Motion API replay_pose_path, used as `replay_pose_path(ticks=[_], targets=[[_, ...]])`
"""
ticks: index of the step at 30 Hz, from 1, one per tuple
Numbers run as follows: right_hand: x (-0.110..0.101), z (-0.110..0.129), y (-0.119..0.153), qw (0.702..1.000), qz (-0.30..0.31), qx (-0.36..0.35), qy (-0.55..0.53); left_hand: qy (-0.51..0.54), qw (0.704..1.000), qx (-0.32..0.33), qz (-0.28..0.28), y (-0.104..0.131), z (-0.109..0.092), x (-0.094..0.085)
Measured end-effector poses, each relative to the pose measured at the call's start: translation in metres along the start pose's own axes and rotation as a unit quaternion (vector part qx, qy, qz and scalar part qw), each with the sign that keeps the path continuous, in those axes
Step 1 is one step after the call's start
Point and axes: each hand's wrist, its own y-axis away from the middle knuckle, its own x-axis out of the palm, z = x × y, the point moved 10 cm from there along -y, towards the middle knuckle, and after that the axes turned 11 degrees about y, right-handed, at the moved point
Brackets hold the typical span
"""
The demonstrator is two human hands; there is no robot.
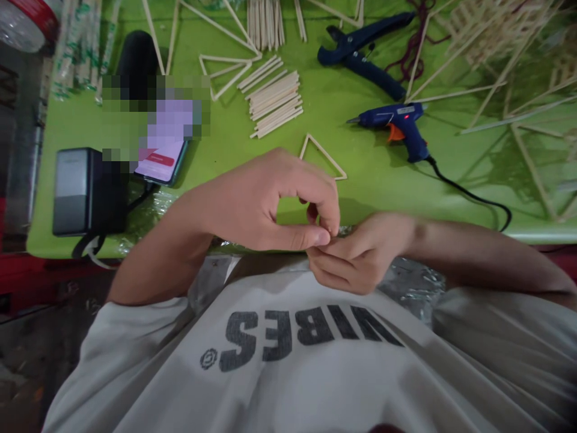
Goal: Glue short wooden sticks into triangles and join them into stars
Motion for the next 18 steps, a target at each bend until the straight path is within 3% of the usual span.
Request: replay_pose_path(ticks=[10,15,18], targets=[[0.001,0.01,-0.003,1.0,0.002,-0.014,-0.025,-0.006,0.996,-0.066,0.051,-0.002,0.014,0.013],[0.002,0.011,-0.005,0.998,-0.003,-0.001,-0.068,-0.028,0.996,-0.029,0.077,-0.005,0.008,0.022],[0.002,0.015,-0.006,0.997,-0.002,-0.008,-0.074,-0.027,0.995,-0.044,0.09,-0.005,0.013,0.026]])
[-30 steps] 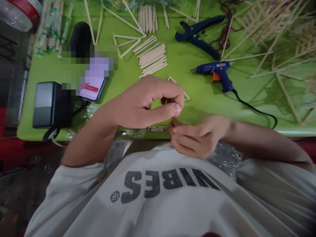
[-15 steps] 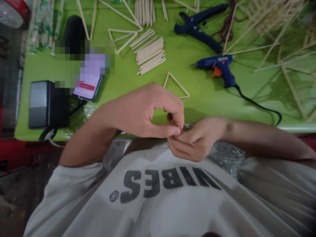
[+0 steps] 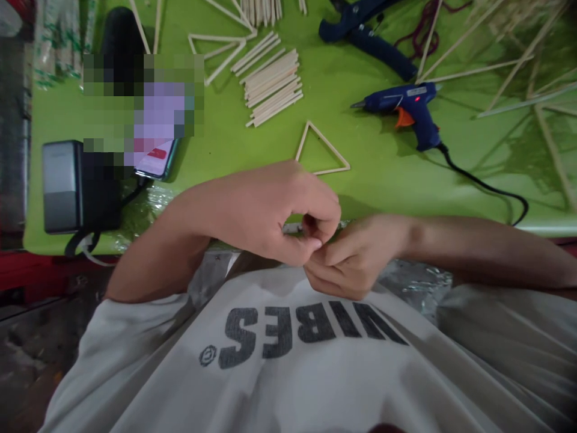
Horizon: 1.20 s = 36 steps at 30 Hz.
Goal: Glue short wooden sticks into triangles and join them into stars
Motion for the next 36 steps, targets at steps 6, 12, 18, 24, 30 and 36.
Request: replay_pose_path(ticks=[6,12,18,24,30,36], targets=[[0.0,0.005,0.0,1.0,0.001,-0.024,0.001,-0.025,0.999,-0.042,-0.004,0.003,0.006,-0.001],[0.0,0.006,0.001,0.999,-0.002,-0.033,0.02,0.025,0.999,-0.036,-0.009,0.006,0.004,-0.009],[0.001,0.006,-0.001,0.999,0.009,-0.044,0.013,0.029,0.999,-0.038,0.012,0.005,0.004,-0.004],[0.004,0.008,-0.003,0.999,0.02,-0.03,-0.008,-0.009,0.998,-0.054,0.019,0.005,0.008,0.0],[0.006,0.008,-0.004,0.999,0.022,-0.016,-0.021,-0.051,0.997,-0.06,0.025,0.006,0.014,0.005],[0.005,0.01,-0.003,0.999,0.026,-0.031,-0.005,-0.056,0.996,-0.061,0.019,0.006,0.014,0.005]])
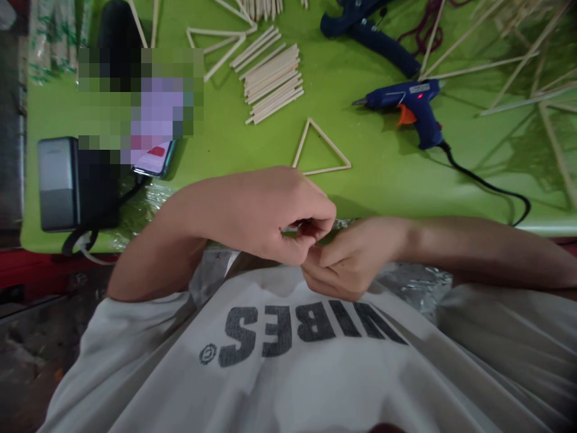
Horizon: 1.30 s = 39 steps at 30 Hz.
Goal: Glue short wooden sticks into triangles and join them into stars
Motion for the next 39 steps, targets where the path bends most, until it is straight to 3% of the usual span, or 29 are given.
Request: replay_pose_path(ticks=[8,15,19,24,27,29,33,34,35,36,38,39], targets=[[-0.001,-0.002,-0.002,1.0,-0.008,0.01,0.0,0.028,0.999,0.002,-0.018,-0.001,-0.004,-0.01],[-0.006,0.001,0.001,0.998,-0.039,-0.001,0.05,0.072,0.997,0.018,0.025,-0.002,-0.006,-0.004],[-0.008,0.006,0.003,0.997,-0.052,-0.035,0.048,0.097,0.993,0.068,0.024,0.0,-0.014,-0.005],[-0.008,0.008,0.01,0.995,-0.077,-0.02,0.052,0.084,0.989,0.125,0.004,0.004,-0.025,-0.008],[-0.01,0.015,0.012,0.988,-0.103,-0.027,0.114,0.081,0.985,0.155,-0.004,0.004,-0.031,-0.009],[-0.011,0.027,0.011,0.961,-0.122,-0.074,0.236,0.076,0.983,0.169,-0.001,0.005,-0.033,-0.008],[0.005,0.056,0.016,0.826,-0.152,-0.252,0.481,0.061,0.983,0.173,0.0,0.005,-0.031,-0.007],[0.007,0.058,0.017,0.813,-0.153,-0.274,0.491,0.06,0.984,0.169,0.0,0.005,-0.03,-0.006],[0.006,0.056,0.016,0.826,-0.152,-0.273,0.469,0.059,0.985,0.164,0.0,0.005,-0.028,-0.006],[0.0,0.05,0.013,0.862,-0.149,-0.247,0.416,0.06,0.985,0.16,-0.002,0.005,-0.027,-0.006],[-0.012,0.028,0.006,0.952,-0.131,-0.14,0.239,0.063,0.986,0.154,-0.005,0.004,-0.026,-0.005],[-0.014,0.016,0.004,0.978,-0.121,-0.085,0.149,0.063,0.987,0.151,-0.006,0.004,-0.026,-0.004]])
